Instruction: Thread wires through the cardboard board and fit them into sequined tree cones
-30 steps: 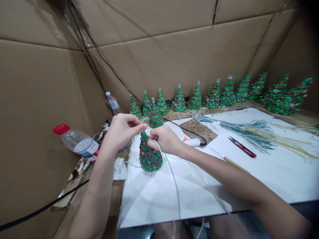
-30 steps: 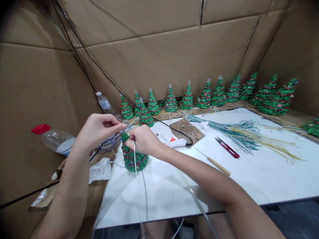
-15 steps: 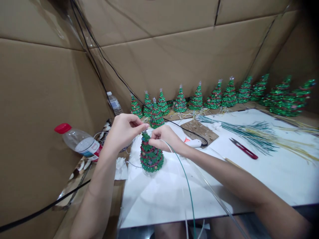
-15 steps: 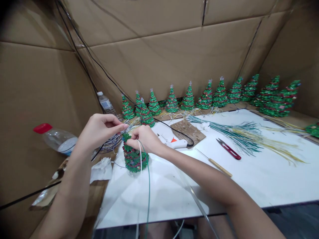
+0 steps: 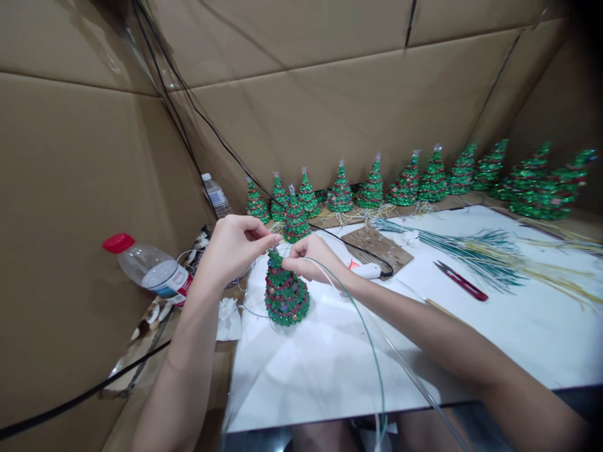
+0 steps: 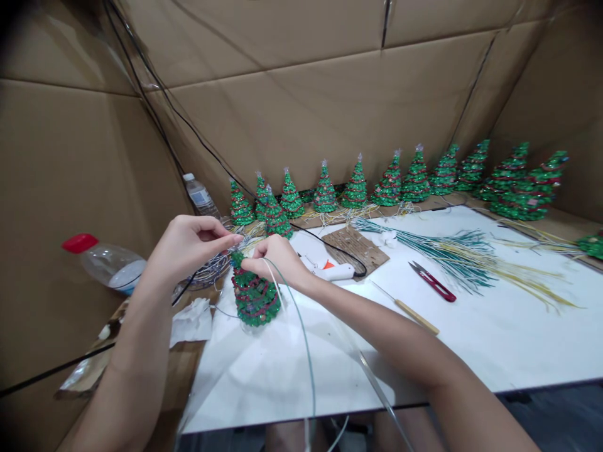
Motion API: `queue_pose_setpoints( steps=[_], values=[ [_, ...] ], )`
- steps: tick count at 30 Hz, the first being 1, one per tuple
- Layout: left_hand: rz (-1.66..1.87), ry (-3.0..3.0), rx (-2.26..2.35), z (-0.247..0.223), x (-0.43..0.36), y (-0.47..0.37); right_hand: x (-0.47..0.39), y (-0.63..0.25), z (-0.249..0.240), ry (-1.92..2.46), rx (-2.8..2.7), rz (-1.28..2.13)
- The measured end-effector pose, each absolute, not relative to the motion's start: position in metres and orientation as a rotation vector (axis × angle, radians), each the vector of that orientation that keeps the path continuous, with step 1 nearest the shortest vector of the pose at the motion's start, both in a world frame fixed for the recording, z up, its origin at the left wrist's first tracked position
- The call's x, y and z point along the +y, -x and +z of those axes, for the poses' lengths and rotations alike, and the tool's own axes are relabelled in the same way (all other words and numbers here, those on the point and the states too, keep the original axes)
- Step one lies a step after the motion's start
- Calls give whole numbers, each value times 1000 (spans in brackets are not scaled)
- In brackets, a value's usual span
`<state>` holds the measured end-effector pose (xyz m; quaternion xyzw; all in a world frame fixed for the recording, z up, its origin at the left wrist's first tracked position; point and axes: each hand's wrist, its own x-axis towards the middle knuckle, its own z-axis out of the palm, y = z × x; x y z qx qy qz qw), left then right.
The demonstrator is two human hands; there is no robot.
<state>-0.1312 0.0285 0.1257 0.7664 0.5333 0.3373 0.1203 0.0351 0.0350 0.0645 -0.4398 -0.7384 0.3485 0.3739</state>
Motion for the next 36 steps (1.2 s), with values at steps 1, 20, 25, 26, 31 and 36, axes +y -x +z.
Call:
queue_pose_setpoints(
  steps=[1, 20, 25, 26, 31, 36],
  values=[
    [985, -2238, 1554, 126, 29, 131, 36, -36, 64, 1119, -1904, 887],
    [969, -2257, 1551, 127, 27, 132, 50, -35, 35, 584, -2202, 52],
    [988, -2257, 1552, 127, 27, 132, 49, -33, 33, 597, -2152, 42],
    [987, -2253, 1553, 127, 26, 132, 49, -34, 34, 600, -2145, 62],
    [974, -2229, 1566, 128, 26, 133, 50, -40, 45, 601, -2131, 239],
    [975, -2244, 1567, 128, 27, 132, 50, -45, 51, 543, -2138, 327]
  ],
)
